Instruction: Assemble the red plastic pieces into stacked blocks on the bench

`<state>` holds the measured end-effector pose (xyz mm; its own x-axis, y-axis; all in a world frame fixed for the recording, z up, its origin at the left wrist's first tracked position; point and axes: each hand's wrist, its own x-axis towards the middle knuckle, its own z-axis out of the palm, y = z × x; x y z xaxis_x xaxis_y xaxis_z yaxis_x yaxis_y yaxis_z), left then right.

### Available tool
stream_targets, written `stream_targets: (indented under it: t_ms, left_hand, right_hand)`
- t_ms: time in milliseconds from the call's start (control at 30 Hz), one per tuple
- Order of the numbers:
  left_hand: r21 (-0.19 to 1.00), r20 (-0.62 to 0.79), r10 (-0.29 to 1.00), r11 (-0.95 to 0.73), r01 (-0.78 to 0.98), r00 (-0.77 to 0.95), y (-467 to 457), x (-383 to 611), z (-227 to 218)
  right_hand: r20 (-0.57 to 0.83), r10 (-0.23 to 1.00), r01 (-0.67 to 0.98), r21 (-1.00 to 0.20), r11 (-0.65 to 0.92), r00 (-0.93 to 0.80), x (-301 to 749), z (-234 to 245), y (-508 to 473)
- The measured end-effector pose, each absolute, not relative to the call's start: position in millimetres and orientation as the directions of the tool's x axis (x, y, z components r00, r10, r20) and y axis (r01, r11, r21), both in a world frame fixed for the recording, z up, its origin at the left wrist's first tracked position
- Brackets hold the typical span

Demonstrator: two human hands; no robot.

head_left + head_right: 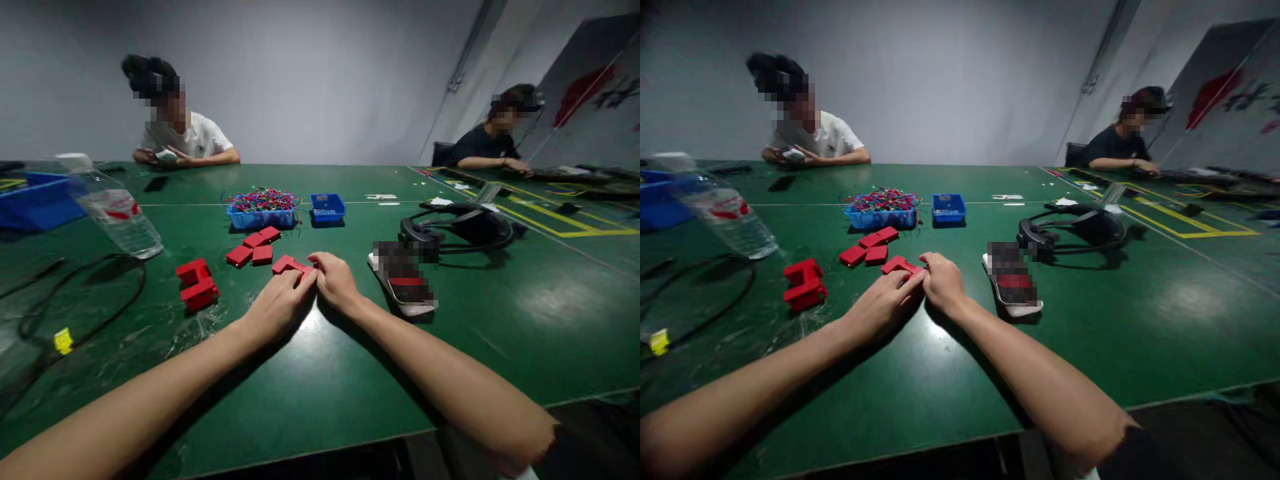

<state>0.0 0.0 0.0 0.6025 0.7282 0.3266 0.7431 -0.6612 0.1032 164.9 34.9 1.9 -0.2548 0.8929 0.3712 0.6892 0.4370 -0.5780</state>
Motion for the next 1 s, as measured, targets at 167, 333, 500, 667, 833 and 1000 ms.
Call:
stream_targets:
  t_ms: [167,333,500,667,833,1000]
  left_hand:
    - [0.281,0.362,0.757,-0.646,0.71,0.545,5.8,-3.4,-5.9]
    - [0.312,0.364,0.839,-0.519,0.796,0.405,12.4,-3.4,-7.0]
    - [0.235,0.296,0.893,-0.413,0.88,0.34,14.0,-4.3,-1.1]
    - [0.206,0.299,0.903,-0.376,0.903,0.308,19.1,-9.6,-1.1]
    - [0.296,0.351,0.896,-0.381,0.876,0.271,31.2,-19.4,-7.8]
    - [0.286,0.385,0.88,-0.401,0.87,0.279,44.7,-21.7,-15.3]
  right_hand:
    - [0.384,0.889,0.698,-0.565,0.44,-0.249,164.2,2.3,34.5]
    - [0.404,0.882,0.694,-0.562,0.449,-0.244,161.0,1.0,31.7]
    - [0.42,0.867,0.689,-0.545,0.477,-0.268,159.2,2.5,29.5]
    - [0.418,0.86,0.683,-0.538,0.494,-0.293,158.5,4.0,29.2]
    - [0.429,0.847,0.661,-0.542,0.519,-0.313,158.7,1.0,30.1]
    - [0.439,0.848,0.633,-0.574,0.519,-0.297,156.5,-2.0,32.5]
